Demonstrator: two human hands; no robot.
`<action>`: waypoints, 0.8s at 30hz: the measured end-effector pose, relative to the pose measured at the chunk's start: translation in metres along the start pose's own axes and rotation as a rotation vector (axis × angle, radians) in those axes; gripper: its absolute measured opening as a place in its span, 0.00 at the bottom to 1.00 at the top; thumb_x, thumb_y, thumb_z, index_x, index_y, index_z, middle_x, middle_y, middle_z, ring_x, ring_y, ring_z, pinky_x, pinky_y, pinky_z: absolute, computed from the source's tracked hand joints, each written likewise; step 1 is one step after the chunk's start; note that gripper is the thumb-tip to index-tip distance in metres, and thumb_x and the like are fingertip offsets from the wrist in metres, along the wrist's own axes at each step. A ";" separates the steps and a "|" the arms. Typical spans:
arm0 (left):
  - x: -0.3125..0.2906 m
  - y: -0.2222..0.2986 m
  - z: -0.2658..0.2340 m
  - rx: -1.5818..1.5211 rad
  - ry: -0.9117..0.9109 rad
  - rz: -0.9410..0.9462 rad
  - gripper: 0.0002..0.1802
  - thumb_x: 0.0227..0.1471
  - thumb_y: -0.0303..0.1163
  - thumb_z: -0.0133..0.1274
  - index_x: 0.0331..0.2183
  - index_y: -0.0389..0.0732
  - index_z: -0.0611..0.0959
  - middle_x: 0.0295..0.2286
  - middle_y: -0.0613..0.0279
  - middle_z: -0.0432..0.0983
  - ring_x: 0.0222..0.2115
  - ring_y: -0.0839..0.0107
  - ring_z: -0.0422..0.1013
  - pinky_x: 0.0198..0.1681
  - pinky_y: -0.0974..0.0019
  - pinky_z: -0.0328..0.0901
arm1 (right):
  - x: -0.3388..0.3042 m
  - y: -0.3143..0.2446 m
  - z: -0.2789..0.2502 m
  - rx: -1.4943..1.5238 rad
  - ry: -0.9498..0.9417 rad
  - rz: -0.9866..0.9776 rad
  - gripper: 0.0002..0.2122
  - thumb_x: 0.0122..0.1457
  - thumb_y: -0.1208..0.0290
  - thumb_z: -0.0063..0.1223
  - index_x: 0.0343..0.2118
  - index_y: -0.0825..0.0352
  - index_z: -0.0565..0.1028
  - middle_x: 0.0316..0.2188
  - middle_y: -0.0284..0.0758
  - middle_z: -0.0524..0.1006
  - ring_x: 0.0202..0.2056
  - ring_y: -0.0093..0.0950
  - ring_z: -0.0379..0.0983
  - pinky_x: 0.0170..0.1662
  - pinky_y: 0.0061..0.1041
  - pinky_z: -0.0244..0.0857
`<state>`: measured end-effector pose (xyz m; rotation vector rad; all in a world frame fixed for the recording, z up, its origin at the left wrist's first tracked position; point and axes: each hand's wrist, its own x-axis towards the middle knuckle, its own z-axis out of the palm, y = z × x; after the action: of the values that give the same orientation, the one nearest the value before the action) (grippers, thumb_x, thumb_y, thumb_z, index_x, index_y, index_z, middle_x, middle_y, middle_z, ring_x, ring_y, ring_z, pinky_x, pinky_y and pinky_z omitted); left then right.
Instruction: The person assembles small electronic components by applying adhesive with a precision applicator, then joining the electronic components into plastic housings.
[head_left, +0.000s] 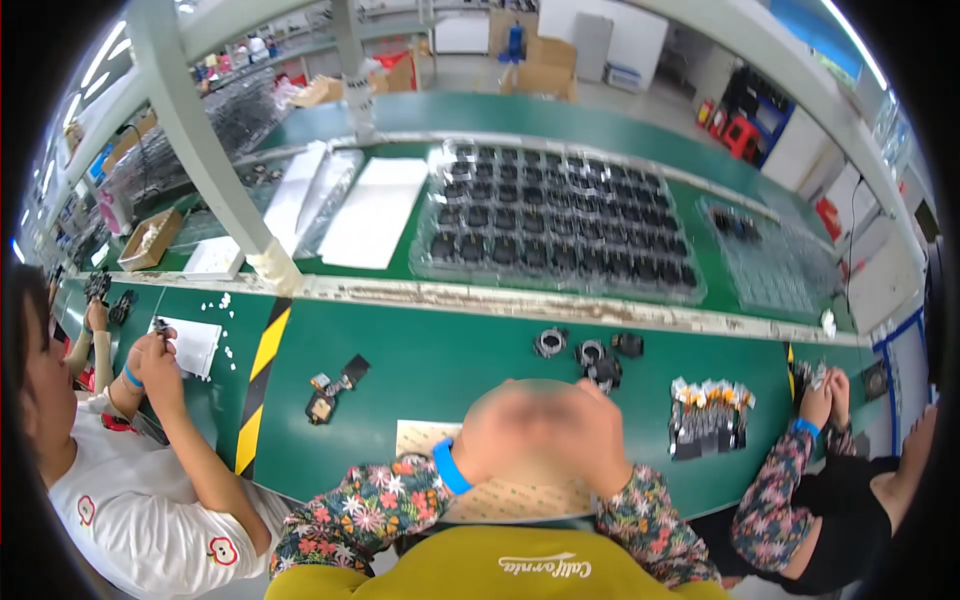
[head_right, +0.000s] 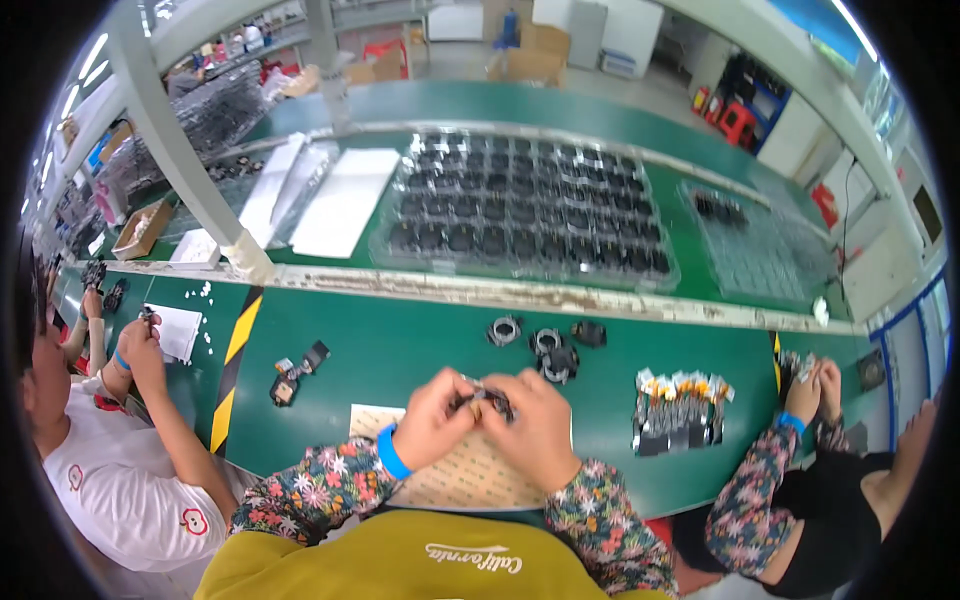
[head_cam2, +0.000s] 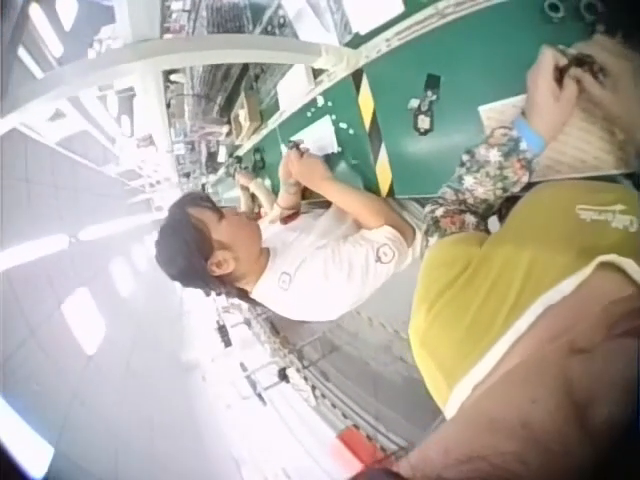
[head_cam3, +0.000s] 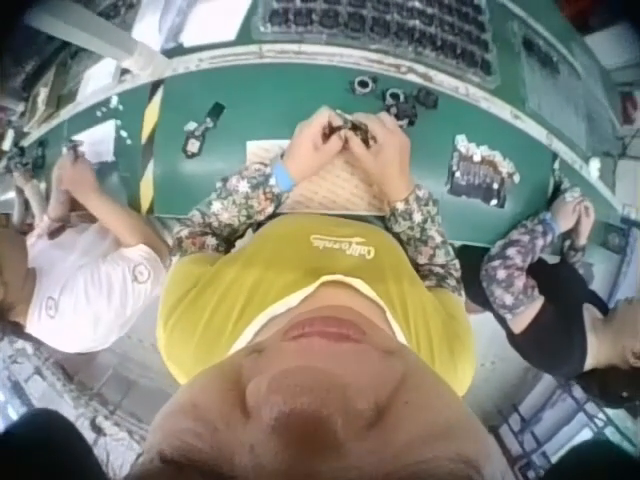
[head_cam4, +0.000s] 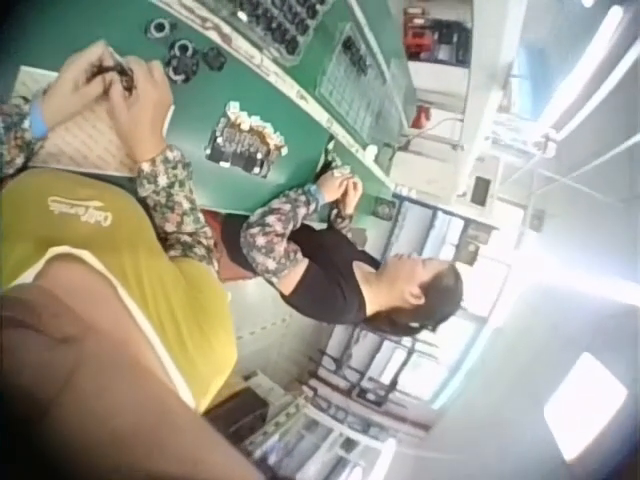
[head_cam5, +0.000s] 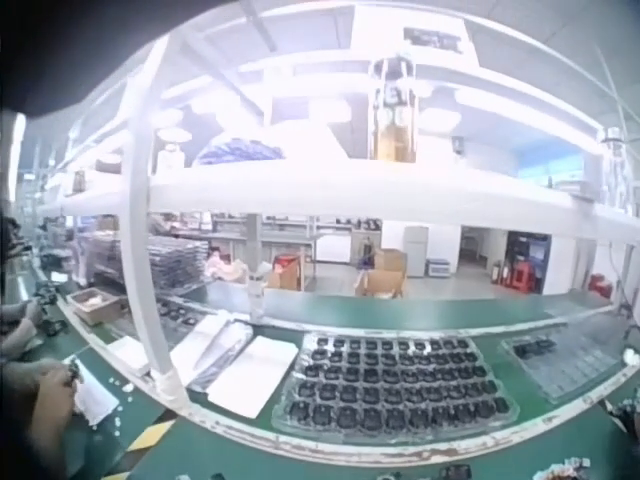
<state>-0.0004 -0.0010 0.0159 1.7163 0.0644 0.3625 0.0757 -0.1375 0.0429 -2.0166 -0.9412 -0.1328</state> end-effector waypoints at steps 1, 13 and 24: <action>-0.003 -0.004 0.001 0.009 0.029 0.053 0.06 0.47 0.19 0.49 0.30 0.35 0.70 0.26 0.64 0.70 0.25 0.84 0.66 0.26 0.76 0.64 | 0.000 -0.002 -0.001 0.001 0.007 -0.038 0.10 0.43 0.73 0.58 0.32 0.63 0.76 0.20 0.34 0.69 0.21 0.31 0.68 0.24 0.25 0.62; -0.008 0.011 0.000 0.030 -0.028 0.063 0.08 0.48 0.19 0.50 0.33 0.33 0.70 0.30 0.62 0.71 0.31 0.80 0.69 0.33 0.74 0.68 | -0.006 0.002 -0.004 0.073 -0.001 0.029 0.09 0.42 0.74 0.58 0.30 0.63 0.77 0.19 0.35 0.70 0.20 0.31 0.69 0.22 0.25 0.62; 0.014 -0.014 -0.009 -0.278 0.092 -0.043 0.12 0.51 0.18 0.45 0.40 0.32 0.74 0.31 0.61 0.74 0.29 0.78 0.71 0.31 0.75 0.69 | 0.000 0.003 0.007 0.079 0.067 -0.040 0.15 0.43 0.75 0.60 0.37 0.67 0.73 0.27 0.39 0.74 0.27 0.34 0.73 0.28 0.27 0.67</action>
<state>0.0123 0.0135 0.0059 1.4210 0.1126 0.3991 0.0759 -0.1330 0.0364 -1.9099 -0.9305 -0.1811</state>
